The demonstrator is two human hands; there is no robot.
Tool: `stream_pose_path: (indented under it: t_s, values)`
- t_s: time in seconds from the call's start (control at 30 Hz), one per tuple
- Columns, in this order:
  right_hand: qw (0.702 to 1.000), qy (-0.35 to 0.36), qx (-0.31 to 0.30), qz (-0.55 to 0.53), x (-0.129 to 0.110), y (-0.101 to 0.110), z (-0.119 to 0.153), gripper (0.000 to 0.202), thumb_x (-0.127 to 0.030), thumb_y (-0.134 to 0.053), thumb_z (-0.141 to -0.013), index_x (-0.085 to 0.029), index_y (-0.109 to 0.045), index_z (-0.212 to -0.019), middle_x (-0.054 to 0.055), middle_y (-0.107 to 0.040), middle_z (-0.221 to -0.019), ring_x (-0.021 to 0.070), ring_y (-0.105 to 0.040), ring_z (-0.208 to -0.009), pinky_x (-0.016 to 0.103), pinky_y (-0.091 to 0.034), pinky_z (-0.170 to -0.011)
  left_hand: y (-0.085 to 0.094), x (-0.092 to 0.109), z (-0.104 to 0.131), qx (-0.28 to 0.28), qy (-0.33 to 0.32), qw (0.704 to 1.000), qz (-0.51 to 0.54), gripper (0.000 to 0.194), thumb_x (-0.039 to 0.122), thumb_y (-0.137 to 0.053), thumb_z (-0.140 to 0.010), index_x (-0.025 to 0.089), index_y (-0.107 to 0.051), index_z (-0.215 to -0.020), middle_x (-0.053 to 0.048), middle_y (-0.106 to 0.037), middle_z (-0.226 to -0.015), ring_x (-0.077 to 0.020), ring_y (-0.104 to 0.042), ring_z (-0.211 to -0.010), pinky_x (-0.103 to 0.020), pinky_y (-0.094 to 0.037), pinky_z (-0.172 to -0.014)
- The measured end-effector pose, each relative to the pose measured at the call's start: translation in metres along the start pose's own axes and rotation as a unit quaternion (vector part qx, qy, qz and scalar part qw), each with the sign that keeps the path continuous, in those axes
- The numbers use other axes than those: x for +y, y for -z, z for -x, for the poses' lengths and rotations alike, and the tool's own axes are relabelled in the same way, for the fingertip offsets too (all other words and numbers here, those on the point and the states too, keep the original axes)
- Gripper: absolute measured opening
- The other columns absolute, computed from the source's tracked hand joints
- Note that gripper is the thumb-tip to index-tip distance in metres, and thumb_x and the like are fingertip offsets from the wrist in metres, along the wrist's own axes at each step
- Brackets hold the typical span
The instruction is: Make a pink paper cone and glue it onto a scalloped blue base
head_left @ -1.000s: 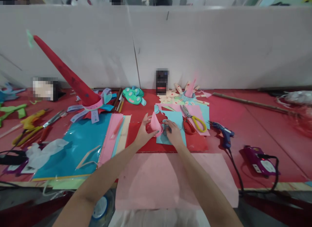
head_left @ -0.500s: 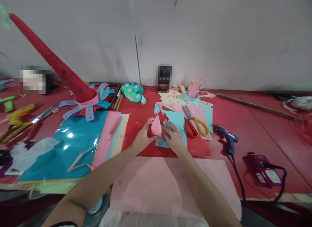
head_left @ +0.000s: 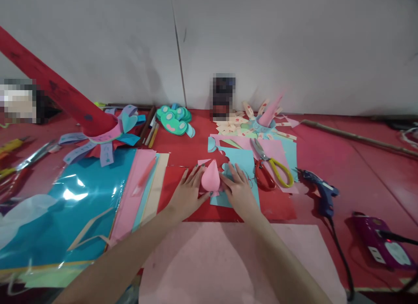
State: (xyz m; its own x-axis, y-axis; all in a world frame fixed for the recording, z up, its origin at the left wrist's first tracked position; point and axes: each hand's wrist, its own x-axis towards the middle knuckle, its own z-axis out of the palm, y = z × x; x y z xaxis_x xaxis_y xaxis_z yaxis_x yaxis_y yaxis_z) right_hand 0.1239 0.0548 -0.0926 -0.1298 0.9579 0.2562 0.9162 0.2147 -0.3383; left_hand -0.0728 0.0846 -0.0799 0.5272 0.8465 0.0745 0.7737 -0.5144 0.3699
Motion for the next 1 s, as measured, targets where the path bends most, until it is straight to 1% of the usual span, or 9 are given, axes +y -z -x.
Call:
stream_pose_path:
  t_s: [0.07, 0.17, 0.27, 0.37, 0.57, 0.7, 0.83, 0.93, 1.0]
  values:
    - [1.0, -0.002, -0.007, 0.014, -0.001, 0.002, 0.002, 0.043, -0.018, -0.046, -0.091, -0.033, -0.057, -0.13, 0.007, -0.038, -0.151, 0.032, -0.03, -0.141, 0.057, -0.037, -0.107, -0.001, 0.0, 0.002, 0.003, -0.004, 0.999, -0.035, 0.068, 0.046, -0.05, -0.089, 0.01, -0.032, -0.144, -0.017, -0.037, -0.15, -0.0299, -0.028, -0.142, -0.051, -0.022, -0.117]
    - [0.999, -0.007, -0.02, 0.031, -0.006, 0.005, 0.005, 0.043, -0.023, -0.043, -0.093, -0.031, -0.053, -0.134, 0.009, -0.036, -0.152, 0.0338, -0.03, -0.141, 0.059, -0.035, -0.107, -0.001, 0.001, 0.004, 0.007, -0.005, 0.999, -0.053, 0.07, 0.048, -0.048, -0.089, 0.012, -0.03, -0.146, -0.015, -0.032, -0.153, -0.0303, -0.026, -0.143, -0.051, -0.024, -0.117]
    - [0.999, -0.013, -0.023, 0.031, -0.01, 0.005, 0.008, 0.043, -0.026, -0.041, -0.095, -0.029, -0.049, -0.137, 0.01, -0.034, -0.153, 0.0344, -0.027, -0.142, 0.06, -0.032, -0.108, 0.0, 0.003, 0.005, 0.012, -0.002, 0.999, -0.051, 0.071, 0.05, -0.048, -0.089, 0.014, -0.028, -0.147, -0.014, -0.033, -0.153, -0.0307, -0.028, -0.142, -0.052, -0.024, -0.116]
    - [0.999, -0.015, -0.027, 0.023, -0.011, 0.004, 0.009, 0.044, -0.027, -0.039, -0.096, -0.028, -0.046, -0.139, 0.01, -0.032, -0.154, 0.0335, -0.024, -0.143, 0.061, -0.03, -0.109, -0.001, 0.003, 0.006, 0.016, 0.001, 0.998, -0.053, 0.071, 0.051, -0.049, -0.088, 0.016, -0.028, -0.147, -0.014, -0.034, -0.152, -0.0309, -0.028, -0.142, -0.053, -0.023, -0.116]
    - [0.998, -0.008, -0.059, 0.026, -0.008, 0.004, 0.011, 0.047, -0.032, -0.036, -0.096, -0.024, -0.044, -0.141, 0.01, -0.03, -0.155, 0.0328, -0.023, -0.144, 0.061, -0.025, -0.111, -0.003, 0.003, 0.007, 0.014, 0.004, 0.998, -0.058, 0.069, 0.052, -0.046, -0.089, 0.018, -0.027, -0.147, -0.013, -0.033, -0.153, -0.0289, -0.027, -0.143, -0.051, -0.022, -0.117]
    - [0.998, -0.003, -0.059, 0.025, -0.007, 0.002, 0.013, 0.05, -0.035, -0.039, -0.095, -0.026, -0.04, -0.144, 0.009, -0.028, -0.156, 0.0328, -0.021, -0.144, 0.061, -0.023, -0.112, -0.004, 0.003, 0.007, 0.017, 0.002, 0.998, -0.059, 0.071, 0.05, -0.048, -0.088, 0.016, -0.027, -0.147, -0.014, -0.032, -0.153, -0.0292, -0.027, -0.143, -0.051, -0.02, -0.117]
    - [0.998, 0.006, -0.054, 0.027, -0.005, 0.001, 0.015, 0.051, -0.034, -0.036, -0.096, -0.025, -0.037, -0.145, 0.01, -0.027, -0.156, 0.0317, -0.021, -0.144, 0.061, -0.021, -0.112, -0.004, 0.003, 0.006, 0.021, 0.003, 0.998, -0.06, 0.071, 0.052, -0.047, -0.088, 0.016, -0.027, -0.147, -0.014, -0.034, -0.152, -0.0291, -0.028, -0.143, -0.051, -0.021, -0.117]
    - [0.998, 0.01, -0.054, 0.024, -0.003, 0.0, 0.016, 0.053, -0.041, -0.035, -0.096, -0.027, -0.034, -0.147, 0.009, -0.027, -0.156, 0.0302, -0.019, -0.145, 0.06, -0.021, -0.113, -0.004, 0.003, 0.006, 0.021, 0.001, 0.998, -0.057, 0.072, 0.052, -0.047, -0.088, 0.016, -0.027, -0.147, -0.013, -0.033, -0.153, -0.0296, -0.027, -0.143, -0.051, -0.021, -0.117]
    - [0.998, 0.013, -0.057, 0.025, -0.003, 0.0, 0.016, 0.056, -0.046, -0.037, -0.095, -0.027, -0.033, -0.147, 0.009, -0.027, -0.156, 0.0308, -0.018, -0.145, 0.06, -0.021, -0.113, -0.004, 0.003, 0.006, 0.023, -0.001, 0.998, -0.053, 0.072, 0.053, -0.047, -0.088, 0.016, -0.027, -0.147, -0.013, -0.034, -0.152, -0.0296, -0.027, -0.143, -0.052, -0.021, -0.117]
